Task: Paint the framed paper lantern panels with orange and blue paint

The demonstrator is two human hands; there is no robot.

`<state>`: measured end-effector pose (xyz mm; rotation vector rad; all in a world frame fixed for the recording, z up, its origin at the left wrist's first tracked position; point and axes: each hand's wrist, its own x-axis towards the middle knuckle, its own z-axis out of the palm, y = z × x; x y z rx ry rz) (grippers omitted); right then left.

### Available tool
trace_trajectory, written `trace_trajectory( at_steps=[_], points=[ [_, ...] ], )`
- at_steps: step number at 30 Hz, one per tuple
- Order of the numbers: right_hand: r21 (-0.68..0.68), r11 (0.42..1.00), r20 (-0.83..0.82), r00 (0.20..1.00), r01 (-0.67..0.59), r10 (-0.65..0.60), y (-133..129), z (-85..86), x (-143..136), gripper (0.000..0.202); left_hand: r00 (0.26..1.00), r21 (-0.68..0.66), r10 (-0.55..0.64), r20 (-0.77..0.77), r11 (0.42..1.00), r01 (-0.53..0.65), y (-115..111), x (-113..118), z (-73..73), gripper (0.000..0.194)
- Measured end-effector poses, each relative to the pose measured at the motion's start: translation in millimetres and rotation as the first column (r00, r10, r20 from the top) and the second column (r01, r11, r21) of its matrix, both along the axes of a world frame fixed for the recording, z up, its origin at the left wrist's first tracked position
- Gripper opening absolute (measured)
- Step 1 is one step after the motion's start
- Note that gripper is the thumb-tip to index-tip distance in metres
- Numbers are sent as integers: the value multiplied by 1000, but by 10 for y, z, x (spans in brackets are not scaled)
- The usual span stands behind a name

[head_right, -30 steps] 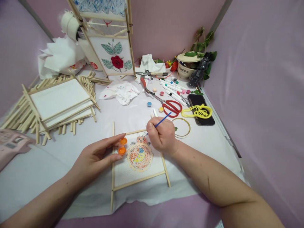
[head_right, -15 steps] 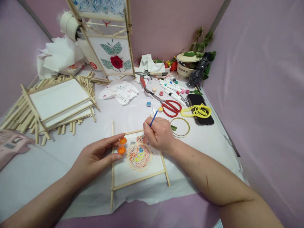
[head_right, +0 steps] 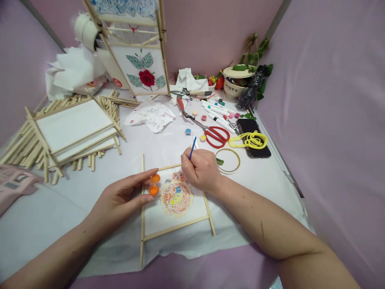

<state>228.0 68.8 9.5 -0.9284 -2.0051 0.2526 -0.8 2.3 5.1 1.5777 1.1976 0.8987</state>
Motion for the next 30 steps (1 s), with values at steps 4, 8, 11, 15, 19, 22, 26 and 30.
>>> trace_trajectory(
  at_steps=[4, 8, 11, 15, 19, 22, 26, 30],
  points=[
    [-10, 1000, -6, 1000, -15, 15, -1, -6, 2, 27, 1000, 2, 0, -2, 1000, 0, -3, 3, -3, 48],
    [-11, 1000, 16, 1000, -9, 9, 8, -11, -4, 27, 1000, -6, 7, -7, 1000, -7, -4, 5, 4, 47],
    [-7, 1000, 47, 999, 17, -17, 10, -6, -9, 28, 1000, -16, 8, -16, 1000, -8, -1, 8, 12, 47],
    [-3, 999, 55, 998, 38, -38, 5, 13, -7, 29, 1000, -21, 2, -10, 1000, -2, 2, 13, 15, 48],
    [-7, 1000, 25, 999, 29, -29, -1, 20, -1, 29, 1000, -18, 4, -17, 1000, -4, -1, 12, 11, 48],
    [-17, 1000, 37, 999, 25, -24, -1, 6, -4, 28, 1000, -21, 7, -14, 1000, -8, -6, 10, 15, 48],
    [-22, 999, 69, 997, 35, -33, 4, -7, -13, 29, 1000, -12, 3, -16, 1000, -4, -5, 14, 26, 48],
    [-22, 999, 34, 999, 41, -40, 6, 1, -13, 29, 1000, -12, 7, -24, 1000, -8, 2, 16, 32, 48]
  ],
)
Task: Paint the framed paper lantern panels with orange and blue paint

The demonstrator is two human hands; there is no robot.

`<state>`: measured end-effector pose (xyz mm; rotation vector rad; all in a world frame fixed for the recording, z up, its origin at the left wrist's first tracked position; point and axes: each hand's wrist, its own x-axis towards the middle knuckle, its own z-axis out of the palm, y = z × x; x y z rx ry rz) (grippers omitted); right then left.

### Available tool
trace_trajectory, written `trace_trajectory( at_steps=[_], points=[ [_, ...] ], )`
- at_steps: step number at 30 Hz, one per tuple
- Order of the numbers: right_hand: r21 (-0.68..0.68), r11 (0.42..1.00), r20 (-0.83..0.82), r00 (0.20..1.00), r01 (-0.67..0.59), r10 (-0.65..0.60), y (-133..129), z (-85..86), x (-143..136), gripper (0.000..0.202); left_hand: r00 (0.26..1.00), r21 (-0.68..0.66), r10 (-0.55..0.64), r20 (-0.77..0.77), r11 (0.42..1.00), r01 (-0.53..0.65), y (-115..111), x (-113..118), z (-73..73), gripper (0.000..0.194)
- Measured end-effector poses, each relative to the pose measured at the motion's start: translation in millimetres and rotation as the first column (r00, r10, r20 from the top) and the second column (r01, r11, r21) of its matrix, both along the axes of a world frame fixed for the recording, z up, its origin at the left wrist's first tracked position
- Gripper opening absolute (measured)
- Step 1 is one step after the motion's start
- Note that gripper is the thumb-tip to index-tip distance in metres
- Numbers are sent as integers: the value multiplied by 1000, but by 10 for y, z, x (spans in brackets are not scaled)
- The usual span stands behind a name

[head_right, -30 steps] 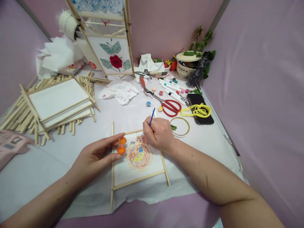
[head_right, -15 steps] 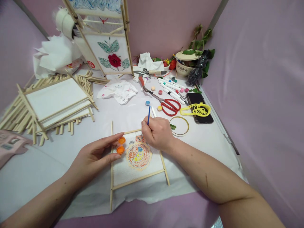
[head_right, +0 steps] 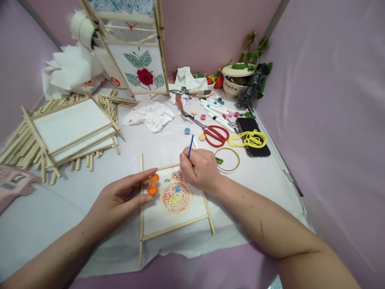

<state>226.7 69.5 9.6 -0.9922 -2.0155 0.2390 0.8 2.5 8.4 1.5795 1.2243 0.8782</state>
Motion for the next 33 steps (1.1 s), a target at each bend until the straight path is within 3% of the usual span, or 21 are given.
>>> trace_trajectory(
  at_steps=[25, 33],
  points=[
    [-50, 999, -4, 1000, -5, 5, -16, 8, -6, 30, 1000, -15, 9, 0, 1000, -9, 2, 6, 16, 48],
    [-113, 993, -227, 974, -19, -8, -46, -35, 11, 36, 999, -23, 4, 47, 1000, -3, -4, 12, -18, 48]
  ],
)
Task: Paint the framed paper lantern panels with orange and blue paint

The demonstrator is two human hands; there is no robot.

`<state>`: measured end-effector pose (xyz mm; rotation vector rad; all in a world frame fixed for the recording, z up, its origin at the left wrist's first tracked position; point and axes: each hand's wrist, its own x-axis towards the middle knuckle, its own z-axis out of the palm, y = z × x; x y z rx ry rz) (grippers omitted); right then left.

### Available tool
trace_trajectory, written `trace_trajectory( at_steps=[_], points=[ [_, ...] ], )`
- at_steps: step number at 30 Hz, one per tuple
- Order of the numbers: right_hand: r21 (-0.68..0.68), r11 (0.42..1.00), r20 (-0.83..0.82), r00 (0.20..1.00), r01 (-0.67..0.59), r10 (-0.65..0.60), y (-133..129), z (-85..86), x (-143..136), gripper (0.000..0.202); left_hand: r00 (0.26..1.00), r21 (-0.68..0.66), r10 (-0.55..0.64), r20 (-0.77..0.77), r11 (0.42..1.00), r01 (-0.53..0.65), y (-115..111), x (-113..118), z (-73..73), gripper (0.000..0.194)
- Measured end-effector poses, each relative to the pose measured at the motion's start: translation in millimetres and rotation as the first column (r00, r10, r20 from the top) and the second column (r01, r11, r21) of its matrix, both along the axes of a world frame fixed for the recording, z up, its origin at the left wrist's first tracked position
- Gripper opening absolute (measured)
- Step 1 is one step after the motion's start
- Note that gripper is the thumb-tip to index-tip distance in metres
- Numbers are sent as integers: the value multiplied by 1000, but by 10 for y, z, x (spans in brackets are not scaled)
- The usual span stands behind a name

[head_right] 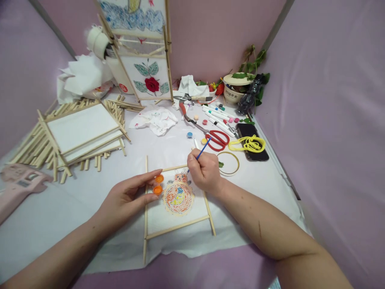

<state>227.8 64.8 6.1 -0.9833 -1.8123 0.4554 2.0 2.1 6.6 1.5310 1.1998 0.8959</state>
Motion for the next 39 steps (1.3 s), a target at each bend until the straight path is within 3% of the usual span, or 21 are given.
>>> trace_trajectory(
  at_steps=[3, 8, 10, 14, 17, 20, 27, 39],
  points=[
    [-26, 1000, -39, 999, -17, 16, -7, 43, -21, 37, 1000, 0, -4, 25, 1000, 4, -5, 2, -8, 48],
    [-203, 974, 23, 994, -98, 105, -117, 305, -29, 33, 1000, 17, -21, 23, 1000, 21, -1, 1, 3, 48],
    [-246, 967, 14, 998, -62, 68, -200, 352, -7, 31, 999, 30, -25, 23, 999, 25, 0, 1, 4, 48],
    [-265, 961, -16, 997, 74, -81, -370, 183, 62, 22, 999, 42, -27, 35, 999, 26, 3, 0, -18, 48],
    [-92, 985, 25, 989, 149, -147, -446, -34, 113, 22, 998, 49, -33, 43, 998, 31, 6, -3, -51, 48],
    [40, 992, 57, 991, 122, -125, -462, -145, 144, 21, 998, 46, -38, 48, 998, 36, 5, -5, -78, 49],
    [-13, 998, 142, 988, 68, -65, -425, -121, 158, 19, 998, 22, -38, 42, 999, 37, 2, -4, -65, 48],
    [-62, 996, 104, 993, 69, -62, -427, -154, 178, 21, 999, 26, -35, 24, 999, 34, 5, -20, -50, 48]
  ],
)
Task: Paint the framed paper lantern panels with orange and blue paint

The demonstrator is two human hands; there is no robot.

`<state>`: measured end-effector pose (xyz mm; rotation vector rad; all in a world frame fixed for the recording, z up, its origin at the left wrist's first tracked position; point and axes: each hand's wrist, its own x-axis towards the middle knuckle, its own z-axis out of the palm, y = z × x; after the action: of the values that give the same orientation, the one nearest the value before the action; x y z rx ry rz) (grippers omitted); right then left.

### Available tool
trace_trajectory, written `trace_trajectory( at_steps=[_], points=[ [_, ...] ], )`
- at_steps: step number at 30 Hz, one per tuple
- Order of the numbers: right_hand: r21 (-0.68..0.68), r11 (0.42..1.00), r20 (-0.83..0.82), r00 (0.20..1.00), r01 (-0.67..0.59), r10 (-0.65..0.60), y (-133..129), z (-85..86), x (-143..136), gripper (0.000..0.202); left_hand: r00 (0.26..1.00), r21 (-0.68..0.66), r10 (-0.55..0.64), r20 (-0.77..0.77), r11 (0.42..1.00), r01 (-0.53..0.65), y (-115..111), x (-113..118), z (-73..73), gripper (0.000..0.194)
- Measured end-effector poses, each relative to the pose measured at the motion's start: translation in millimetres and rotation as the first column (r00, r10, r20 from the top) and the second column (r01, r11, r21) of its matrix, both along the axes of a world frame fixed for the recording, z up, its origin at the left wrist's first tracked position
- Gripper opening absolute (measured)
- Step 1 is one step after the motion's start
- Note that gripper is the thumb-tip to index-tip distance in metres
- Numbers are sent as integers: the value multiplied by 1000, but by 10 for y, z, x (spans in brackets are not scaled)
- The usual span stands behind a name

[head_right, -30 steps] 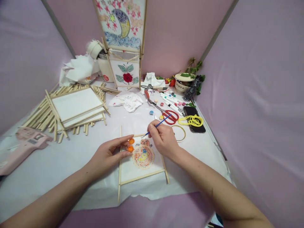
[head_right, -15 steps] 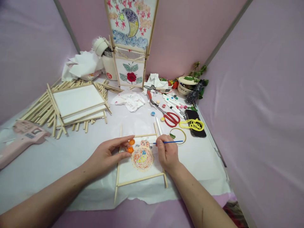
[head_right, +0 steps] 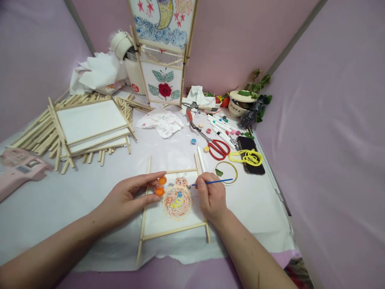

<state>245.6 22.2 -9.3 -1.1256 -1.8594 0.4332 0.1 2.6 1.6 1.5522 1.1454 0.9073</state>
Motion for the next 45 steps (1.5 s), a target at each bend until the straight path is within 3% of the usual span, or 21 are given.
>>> trace_trajectory(
  at_steps=[12, 18, 39, 42, 45],
  points=[
    [-5, 1000, -82, 997, -11, 11, -39, -31, 14, 21, 1000, 3, -8, 0, 1000, 8, 6, 9, -4, 48],
    [-43, 999, -20, 1000, -8, 7, -22, -26, 8, 21, 1000, 6, -8, -8, 1000, 9, 2, 11, 14, 48],
    [-38, 999, -55, 998, 39, -41, -46, -11, 22, 22, 1000, 5, -4, -15, 1000, 4, -7, 17, 24, 48],
    [9, 995, -158, 983, 95, -93, -61, -3, 10, 24, 1000, 6, -9, -8, 1000, 9, -4, 18, 24, 47],
    [92, 995, -294, 956, 44, -15, -82, -11, -15, 22, 1000, 29, -16, -20, 999, 16, -3, 20, 33, 47]
  ],
)
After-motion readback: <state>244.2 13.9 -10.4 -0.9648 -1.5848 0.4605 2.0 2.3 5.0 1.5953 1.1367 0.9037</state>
